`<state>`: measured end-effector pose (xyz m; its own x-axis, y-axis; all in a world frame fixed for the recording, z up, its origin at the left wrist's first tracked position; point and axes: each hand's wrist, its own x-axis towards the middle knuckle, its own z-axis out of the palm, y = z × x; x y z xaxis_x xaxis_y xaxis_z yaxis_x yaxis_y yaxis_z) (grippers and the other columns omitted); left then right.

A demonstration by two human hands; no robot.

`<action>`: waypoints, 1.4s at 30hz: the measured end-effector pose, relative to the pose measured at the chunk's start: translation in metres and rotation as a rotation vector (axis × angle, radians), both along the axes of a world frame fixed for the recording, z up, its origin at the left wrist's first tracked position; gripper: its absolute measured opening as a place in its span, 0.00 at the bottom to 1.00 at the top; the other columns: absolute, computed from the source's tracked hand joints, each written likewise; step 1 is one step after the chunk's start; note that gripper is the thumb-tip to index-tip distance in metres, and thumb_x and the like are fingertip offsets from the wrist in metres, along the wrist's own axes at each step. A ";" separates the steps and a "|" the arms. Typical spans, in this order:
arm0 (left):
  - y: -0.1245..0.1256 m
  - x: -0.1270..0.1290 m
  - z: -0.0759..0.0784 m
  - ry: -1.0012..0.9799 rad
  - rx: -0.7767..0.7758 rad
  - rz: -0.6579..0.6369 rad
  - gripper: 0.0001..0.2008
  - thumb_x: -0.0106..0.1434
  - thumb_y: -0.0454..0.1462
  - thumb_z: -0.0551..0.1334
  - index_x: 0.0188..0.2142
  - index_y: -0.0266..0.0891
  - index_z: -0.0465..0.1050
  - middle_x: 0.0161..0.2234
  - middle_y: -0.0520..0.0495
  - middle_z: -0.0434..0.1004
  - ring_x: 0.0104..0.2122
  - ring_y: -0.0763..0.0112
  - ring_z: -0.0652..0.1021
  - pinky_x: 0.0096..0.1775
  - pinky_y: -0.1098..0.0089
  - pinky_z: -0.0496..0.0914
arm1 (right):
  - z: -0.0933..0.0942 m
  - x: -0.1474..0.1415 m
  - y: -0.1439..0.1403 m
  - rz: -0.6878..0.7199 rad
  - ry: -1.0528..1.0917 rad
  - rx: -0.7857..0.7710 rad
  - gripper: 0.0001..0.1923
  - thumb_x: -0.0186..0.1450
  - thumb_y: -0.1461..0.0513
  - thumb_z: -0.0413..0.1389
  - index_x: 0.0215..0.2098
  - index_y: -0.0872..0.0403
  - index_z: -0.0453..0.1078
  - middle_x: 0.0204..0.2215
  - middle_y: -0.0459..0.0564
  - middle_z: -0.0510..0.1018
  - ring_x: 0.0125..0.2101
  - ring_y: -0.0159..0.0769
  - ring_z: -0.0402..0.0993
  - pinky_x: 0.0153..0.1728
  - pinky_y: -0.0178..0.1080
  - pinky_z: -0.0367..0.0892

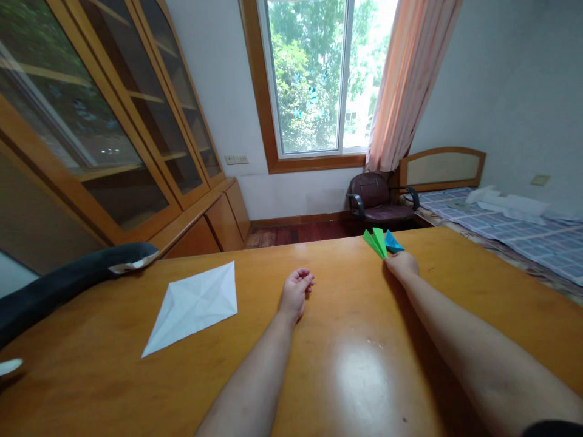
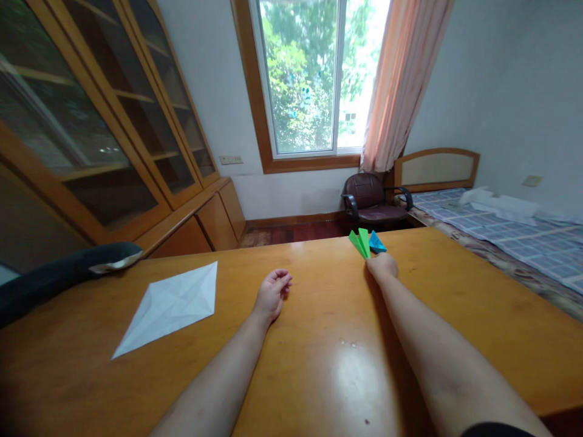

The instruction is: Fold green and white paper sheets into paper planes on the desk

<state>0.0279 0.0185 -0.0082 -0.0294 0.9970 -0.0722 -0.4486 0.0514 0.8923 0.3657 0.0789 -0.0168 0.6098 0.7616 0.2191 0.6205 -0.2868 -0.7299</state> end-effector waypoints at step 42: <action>-0.020 -0.240 0.046 1.853 -0.538 -0.081 0.66 0.34 0.61 0.68 0.67 0.34 0.48 0.65 0.24 0.50 0.60 0.32 0.61 0.55 0.49 0.59 | -0.009 -0.147 -0.042 0.540 -0.134 0.033 0.13 0.61 0.64 0.50 0.35 0.56 0.77 0.37 0.54 0.80 0.39 0.41 0.74 0.42 0.38 0.66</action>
<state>-0.2117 -0.0020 0.0381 -0.3798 0.8869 -0.2629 0.9099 0.4095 0.0668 0.2182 0.0372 -0.0257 0.0997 0.9497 0.2968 0.7611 0.1193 -0.6375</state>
